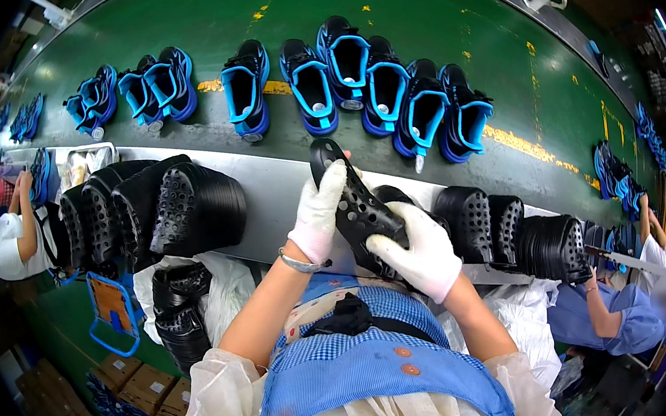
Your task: The person organizes and stacks black shoe components on a table and places blue shoes onto a conveyor belt.
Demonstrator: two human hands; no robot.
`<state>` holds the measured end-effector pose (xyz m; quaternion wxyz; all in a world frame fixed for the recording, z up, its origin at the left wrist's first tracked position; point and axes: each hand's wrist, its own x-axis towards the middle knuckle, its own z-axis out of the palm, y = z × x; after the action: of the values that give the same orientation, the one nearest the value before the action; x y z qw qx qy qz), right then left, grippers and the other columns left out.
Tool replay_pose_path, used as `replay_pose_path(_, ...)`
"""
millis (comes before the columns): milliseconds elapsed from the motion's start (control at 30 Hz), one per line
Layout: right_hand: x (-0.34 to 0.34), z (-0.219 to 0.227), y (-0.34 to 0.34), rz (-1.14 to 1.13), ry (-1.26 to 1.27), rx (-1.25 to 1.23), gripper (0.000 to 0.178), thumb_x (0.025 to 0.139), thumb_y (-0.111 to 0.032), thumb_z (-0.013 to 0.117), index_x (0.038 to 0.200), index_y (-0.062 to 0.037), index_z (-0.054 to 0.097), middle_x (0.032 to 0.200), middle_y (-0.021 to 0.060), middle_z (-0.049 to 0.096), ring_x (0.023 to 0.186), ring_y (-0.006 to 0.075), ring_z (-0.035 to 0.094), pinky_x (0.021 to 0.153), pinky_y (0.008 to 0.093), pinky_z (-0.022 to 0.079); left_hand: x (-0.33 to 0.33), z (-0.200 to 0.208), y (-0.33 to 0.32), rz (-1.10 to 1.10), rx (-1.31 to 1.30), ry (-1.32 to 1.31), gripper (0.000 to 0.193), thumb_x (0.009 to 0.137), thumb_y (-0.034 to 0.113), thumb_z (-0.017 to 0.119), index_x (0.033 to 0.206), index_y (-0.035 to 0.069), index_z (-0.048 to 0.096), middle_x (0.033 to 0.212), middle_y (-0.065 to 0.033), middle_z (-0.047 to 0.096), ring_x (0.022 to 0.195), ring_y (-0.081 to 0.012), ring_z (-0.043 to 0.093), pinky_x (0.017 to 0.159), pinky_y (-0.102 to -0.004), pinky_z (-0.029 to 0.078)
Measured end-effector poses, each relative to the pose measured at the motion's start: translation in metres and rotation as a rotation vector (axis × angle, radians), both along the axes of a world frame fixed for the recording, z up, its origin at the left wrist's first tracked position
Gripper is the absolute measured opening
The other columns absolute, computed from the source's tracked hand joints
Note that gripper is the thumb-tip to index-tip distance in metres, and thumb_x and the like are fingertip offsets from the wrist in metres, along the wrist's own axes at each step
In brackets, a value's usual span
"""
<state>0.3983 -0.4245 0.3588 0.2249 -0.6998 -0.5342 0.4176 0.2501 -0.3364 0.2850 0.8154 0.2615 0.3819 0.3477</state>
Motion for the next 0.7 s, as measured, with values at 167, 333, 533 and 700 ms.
replay_pose_path(167, -0.011, -0.024, 0.036, 0.039, -0.235, 0.197, 0.043, 0.077, -0.036, 0.069, 0.101, -0.0027, 0.058, 0.09, 0.0152, 0.061, 0.083, 0.0327, 0.062, 0.073, 0.0409, 0.05, -0.011, -0.018, 0.029, 0.086, 0.008, -0.07, 0.04, 0.096, 0.03, 0.055, 0.122, 0.002, 0.049, 0.102, -0.0077, 0.061, 0.093, -0.018, 0.06, 0.086, -0.0336, 0.049)
replay_pose_path(333, -0.028, -0.019, 0.075, 0.08, -0.412, 0.276, 0.038, 0.078, -0.037, 0.069, 0.1, -0.0066, 0.06, 0.088, 0.0116, 0.064, 0.076, 0.0288, 0.065, 0.065, 0.0366, 0.052, -0.022, -0.038, 0.062, 0.029, -0.14, -0.225, 0.037, 0.096, 0.032, 0.055, 0.116, 0.001, 0.051, 0.104, -0.0104, 0.061, 0.095, -0.0232, 0.062, 0.089, -0.0389, 0.051)
replay_pose_path(533, -0.023, -0.04, 0.124, 0.143, -0.508, 0.293, 0.028, 0.081, -0.036, 0.066, 0.09, -0.0091, 0.064, 0.076, 0.01, 0.064, 0.068, 0.0277, 0.064, 0.058, 0.0366, 0.05, -0.012, -0.052, 0.107, -0.078, -0.23, -0.148, 0.047, 0.092, 0.049, 0.055, 0.105, 0.004, 0.057, 0.101, -0.0121, 0.061, 0.092, -0.0238, 0.06, 0.082, -0.0395, 0.05)
replay_pose_path(700, 0.003, -0.051, 0.175, 0.164, -0.567, 0.03, 0.035, 0.082, -0.044, 0.062, 0.085, -0.0089, 0.064, 0.072, 0.0128, 0.065, 0.071, 0.0309, 0.065, 0.063, 0.0394, 0.051, -0.014, -0.082, 0.118, -0.009, 0.843, 0.905, 0.037, 0.085, 0.018, 0.053, 0.119, 0.004, 0.056, 0.122, -0.0131, 0.055, 0.107, -0.0309, 0.058, 0.089, -0.0392, 0.048)
